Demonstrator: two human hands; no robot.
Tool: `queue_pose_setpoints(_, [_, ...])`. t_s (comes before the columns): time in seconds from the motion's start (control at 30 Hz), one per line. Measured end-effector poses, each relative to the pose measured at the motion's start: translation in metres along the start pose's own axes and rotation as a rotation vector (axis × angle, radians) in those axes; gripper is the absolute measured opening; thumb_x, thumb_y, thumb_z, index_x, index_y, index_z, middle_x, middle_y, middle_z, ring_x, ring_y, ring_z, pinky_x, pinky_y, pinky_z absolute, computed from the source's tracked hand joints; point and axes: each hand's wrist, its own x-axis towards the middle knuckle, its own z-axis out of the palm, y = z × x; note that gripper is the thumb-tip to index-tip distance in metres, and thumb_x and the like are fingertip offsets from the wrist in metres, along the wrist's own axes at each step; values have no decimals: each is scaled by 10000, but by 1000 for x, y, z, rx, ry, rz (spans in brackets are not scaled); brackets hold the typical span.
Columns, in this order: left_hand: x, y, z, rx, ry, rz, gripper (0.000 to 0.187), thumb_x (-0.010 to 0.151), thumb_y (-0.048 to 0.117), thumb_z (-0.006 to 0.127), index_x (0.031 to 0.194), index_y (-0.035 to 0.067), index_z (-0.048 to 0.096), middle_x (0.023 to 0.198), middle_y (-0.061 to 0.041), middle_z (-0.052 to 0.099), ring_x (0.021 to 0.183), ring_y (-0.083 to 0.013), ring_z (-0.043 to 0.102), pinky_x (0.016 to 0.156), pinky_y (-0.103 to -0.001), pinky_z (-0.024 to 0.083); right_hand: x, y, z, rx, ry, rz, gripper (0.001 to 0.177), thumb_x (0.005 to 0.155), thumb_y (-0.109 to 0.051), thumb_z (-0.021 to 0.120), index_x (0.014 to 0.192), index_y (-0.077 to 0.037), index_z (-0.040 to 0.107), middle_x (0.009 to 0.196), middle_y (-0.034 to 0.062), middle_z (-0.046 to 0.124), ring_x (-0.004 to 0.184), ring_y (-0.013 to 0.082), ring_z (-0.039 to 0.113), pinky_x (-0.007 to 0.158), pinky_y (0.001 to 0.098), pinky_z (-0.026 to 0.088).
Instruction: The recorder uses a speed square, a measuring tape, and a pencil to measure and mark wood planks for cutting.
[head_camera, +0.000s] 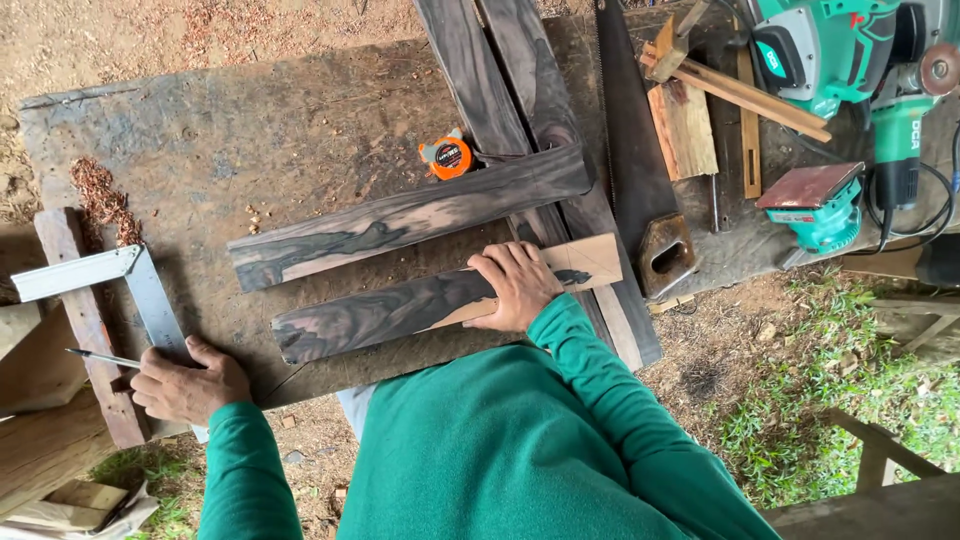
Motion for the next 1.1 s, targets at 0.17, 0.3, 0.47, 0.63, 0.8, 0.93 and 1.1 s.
queue_pose_setpoints(0.17, [0, 0, 1, 15, -6, -1, 437, 1007, 247, 731, 1299, 28, 492, 1143, -186, 466, 1135, -399, 467, 923, -525, 376, -2, 2, 4, -8, 6, -6, 962, 556, -656, 901, 1274, -117, 554, 1216, 96, 552, 1138, 318, 528, 1002, 502, 396])
queue_pose_setpoints(0.3, [0, -2, 3, 20, 2, 3, 452, 997, 244, 733, 1314, 30, 493, 1148, -183, 465, 1141, -400, 465, 927, -530, 376, -3, 2, 5, -16, 16, -8, 979, 554, -657, 897, 1289, -113, 546, 1222, 95, 549, 1144, 317, 525, 1021, 509, 391])
queue_pose_setpoints(0.47, [1, -1, 3, 28, 4, -12, 452, 992, 259, 741, 1301, 32, 502, 1145, -184, 467, 1137, -401, 465, 919, -530, 376, -3, 3, 6, -7, -2, 1, 975, 557, -660, 897, 1289, -118, 547, 1218, 94, 550, 1143, 316, 526, 1010, 504, 390])
queue_pose_setpoints(0.63, [1, 1, 2, 36, -6, -23, 442, 995, 263, 739, 1288, 28, 507, 1138, -186, 467, 1133, -400, 465, 921, -528, 378, -4, 4, 7, -12, -11, 9, 979, 552, -667, 896, 1284, -119, 546, 1210, 95, 550, 1135, 318, 524, 1012, 511, 386])
queue_pose_setpoints(0.8, [1, 0, 2, 26, -13, -24, 439, 1004, 262, 726, 1304, 29, 506, 1140, -181, 467, 1140, -392, 467, 926, -521, 379, -3, 4, 7, -10, -18, 8, 989, 563, -676, 891, 1300, -115, 543, 1219, 94, 550, 1142, 313, 521, 1022, 507, 386])
queue_pose_setpoints(0.93, [1, 2, 2, 43, 6, -24, 452, 1032, 297, 758, 1310, 39, 513, 1143, -179, 469, 1133, -390, 467, 921, -515, 379, -4, 4, 9, -14, -14, 4, 984, 556, -690, 885, 1283, -120, 545, 1210, 95, 548, 1144, 312, 520, 1032, 511, 381])
queue_pose_setpoints(1.1, [1, -1, 5, 55, -8, -25, 456, 1053, 321, 749, 1317, 36, 509, 1137, -176, 466, 1130, -383, 465, 926, -512, 381, -2, 3, 7, -30, -39, 15, 984, 539, -692, 892, 1262, -120, 547, 1192, 101, 548, 1135, 317, 520, 1028, 519, 376])
